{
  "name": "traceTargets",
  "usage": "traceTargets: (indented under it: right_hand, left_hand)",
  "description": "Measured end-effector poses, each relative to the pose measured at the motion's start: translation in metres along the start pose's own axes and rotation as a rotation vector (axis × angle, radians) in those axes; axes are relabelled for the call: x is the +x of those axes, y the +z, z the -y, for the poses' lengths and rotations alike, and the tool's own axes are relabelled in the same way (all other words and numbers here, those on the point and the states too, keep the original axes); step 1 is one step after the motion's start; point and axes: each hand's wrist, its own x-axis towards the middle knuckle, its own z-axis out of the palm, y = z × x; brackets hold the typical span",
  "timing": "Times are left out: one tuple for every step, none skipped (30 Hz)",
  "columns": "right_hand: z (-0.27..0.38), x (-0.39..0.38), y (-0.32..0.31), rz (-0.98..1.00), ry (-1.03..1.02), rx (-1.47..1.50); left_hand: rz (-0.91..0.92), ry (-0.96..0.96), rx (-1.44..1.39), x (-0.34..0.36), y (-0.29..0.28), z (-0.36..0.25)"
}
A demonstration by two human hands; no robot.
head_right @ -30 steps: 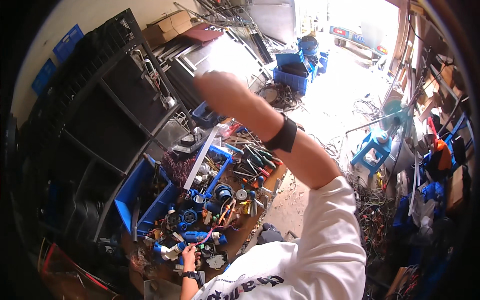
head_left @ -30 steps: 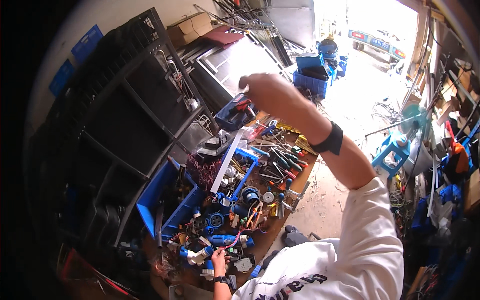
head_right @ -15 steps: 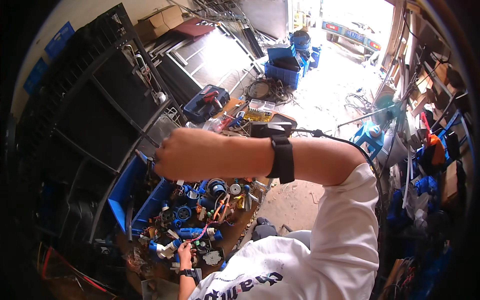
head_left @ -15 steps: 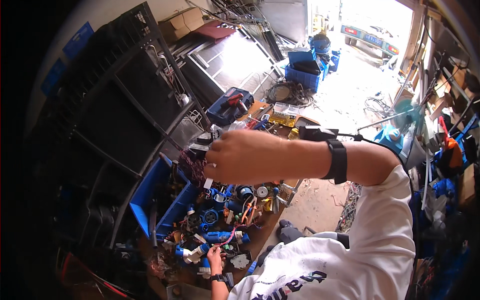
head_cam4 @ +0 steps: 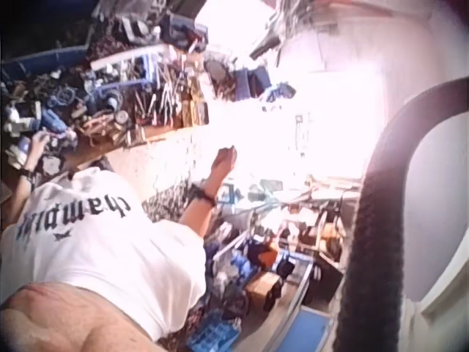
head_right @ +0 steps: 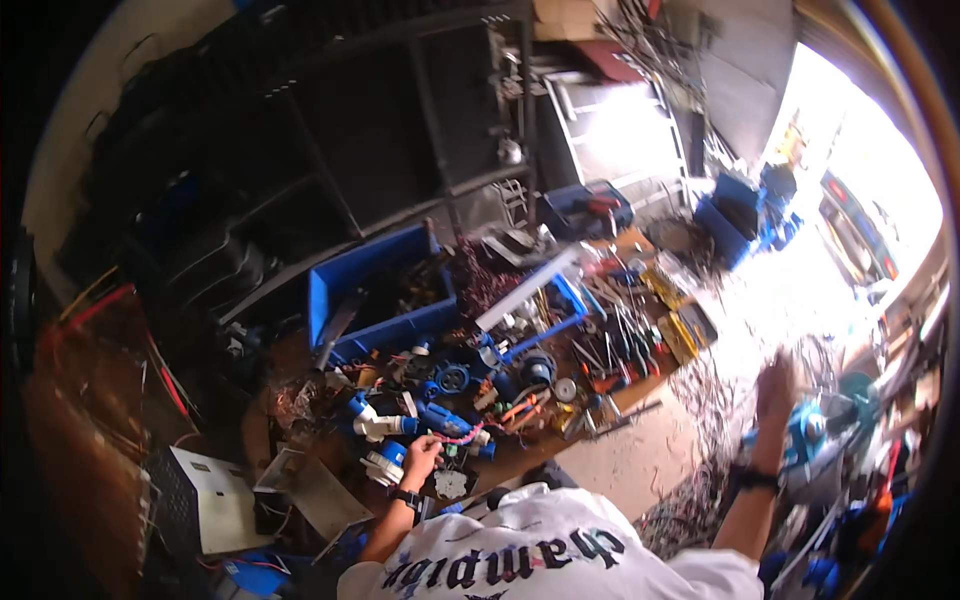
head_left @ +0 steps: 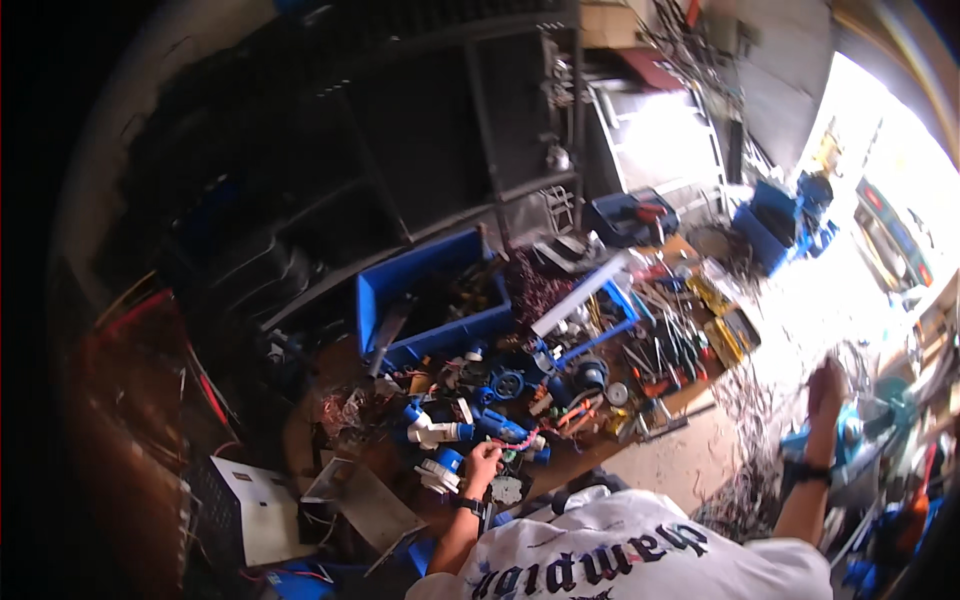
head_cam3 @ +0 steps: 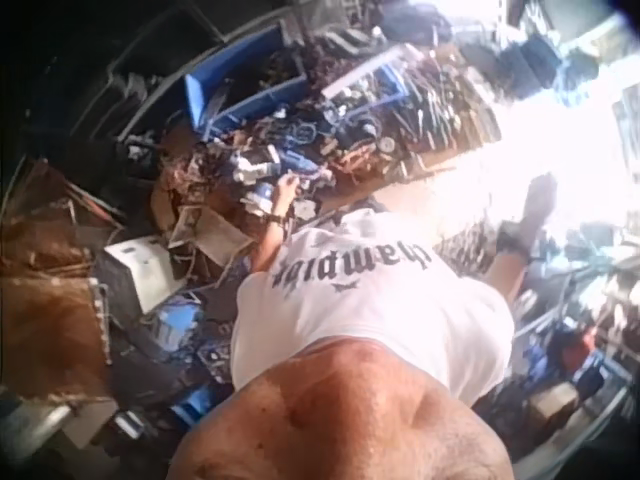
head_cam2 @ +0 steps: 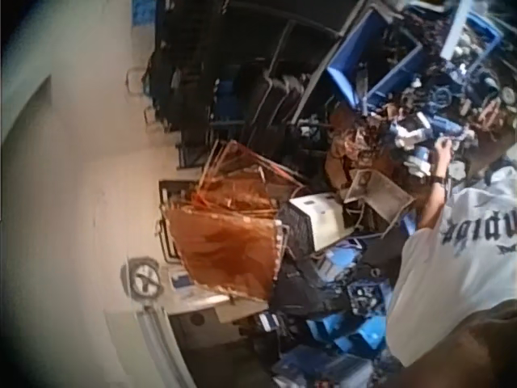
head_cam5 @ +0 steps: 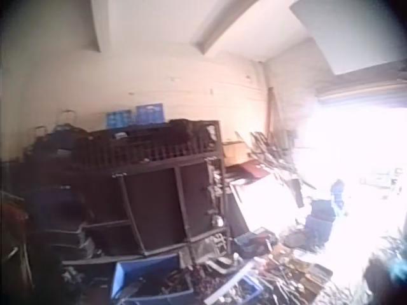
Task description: The person searches through a blue bin of scrap electronics and tools, then uses a pair of orange pliers to strip the insulation from the ends of several small wires. The person holds the wires and pliers in both hands, manipulating the components over a cluttered workbench.
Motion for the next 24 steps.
traceTargets:
  right_hand:
    - [-0.052, -0.022, -0.03, -0.367, -0.192, -0.07]
    - [-0.078, -0.049, -0.017, -0.485, -0.117, -0.293]
    - [-0.114, -0.072, -0.07, -0.626, -0.342, -1.157]
    - [-0.144, -0.088, -0.06, -0.578, -0.184, -0.839]
    - [-0.172, -0.106, -0.029, -0.531, -0.024, -0.53]
    - [-0.174, -0.121, 0.027, -0.441, 0.114, -0.602]
    - [-0.167, -0.137, 0.06, -0.226, 0.093, -0.738]
    - [-0.165, -0.146, 0.101, 0.003, -0.043, -1.094]
    - [-0.181, -0.156, 0.102, 0.071, 0.169, -0.677]
    - [-0.156, -0.163, 0.163, 0.262, -0.04, -0.982]
    - [-0.161, -0.162, 0.181, 0.381, -0.054, -0.93]
    - [-0.155, -0.163, 0.211, 0.493, -0.142, -0.953]
    - [-0.169, -0.172, 0.213, 0.536, -0.002, -0.869]
    - [-0.175, -0.175, 0.232, 0.609, 0.004, -0.843]
    - [-0.192, -0.177, 0.236, 0.591, 0.112, -0.744]
    - [-0.21, -0.178, 0.235, 0.571, 0.205, -0.653]
    - [-0.22, -0.18, 0.24, 0.393, 0.358, -0.496]
    - [-0.228, -0.174, 0.246, 0.206, 0.485, -0.336]
    - [-0.231, -0.164, 0.248, 0.058, 0.541, -0.204]
    - [-0.23, -0.157, 0.247, -0.093, 0.594, -0.075]
    - [-0.227, -0.149, 0.237, -0.198, 0.612, 0.061]
    - [-0.208, -0.135, 0.242, -0.251, 0.627, 0.082]
    - [-0.203, -0.126, 0.219, -0.074, 0.519, 0.155]
    - [-0.166, -0.117, 0.236, -0.057, 0.487, 0.129]
  left_hand:
    - [0.007, 0.013, -0.011, 0.004, 0.008, -0.004]
    - [-0.006, 0.011, -0.013, 0.001, 0.004, -0.001]
    - [0.002, 0.034, -0.011, 0.006, 0.014, 0.003]
    - [-0.041, 0.039, -0.021, 0.0, 0.008, 0.002]
    - [-0.06, 0.065, -0.043, -0.005, 0.007, 0.002]
    - [-0.082, 0.091, -0.051, -0.008, 0.0, -0.002]
    - [-0.071, 0.001, -0.044, -0.014, 0.008, -0.006]
    - [-0.064, 0.08, -0.103, -0.01, 0.007, -0.015]
    - [-0.031, 0.07, -0.136, -0.004, 0.015, -0.004]
    - [-0.004, 0.106, -0.074, -0.009, 0.012, -0.007]
    - [0.014, 0.142, -0.06, -0.009, 0.013, -0.012]
    - [0.029, 0.195, -0.039, -0.009, 0.011, -0.016]
    - [0.076, 0.153, -0.054, -0.006, 0.013, -0.02]
    - [0.04, 0.178, 0.031, -0.007, 0.01, -0.021]
    - [0.034, 0.128, 0.019, -0.009, 0.009, -0.029]
    - [0.026, 0.088, -0.004, -0.014, 0.014, -0.038]
    - [0.006, 0.063, 0.022, -0.018, 0.016, -0.038]
    - [-0.013, 0.056, 0.048, -0.016, 0.018, -0.04]
    - [-0.02, 0.056, 0.06, -0.017, 0.019, -0.036]
    - [-0.019, 0.054, 0.064, -0.02, 0.019, -0.036]
    - [-0.019, 0.051, 0.07, -0.025, 0.02, -0.036]
    - [-0.023, 0.063, 0.077, -0.023, 0.018, -0.04]
    - [-0.01, 0.044, 0.073, -0.023, 0.017, -0.037]
    - [-0.019, 0.022, 0.069, -0.027, 0.015, -0.034]
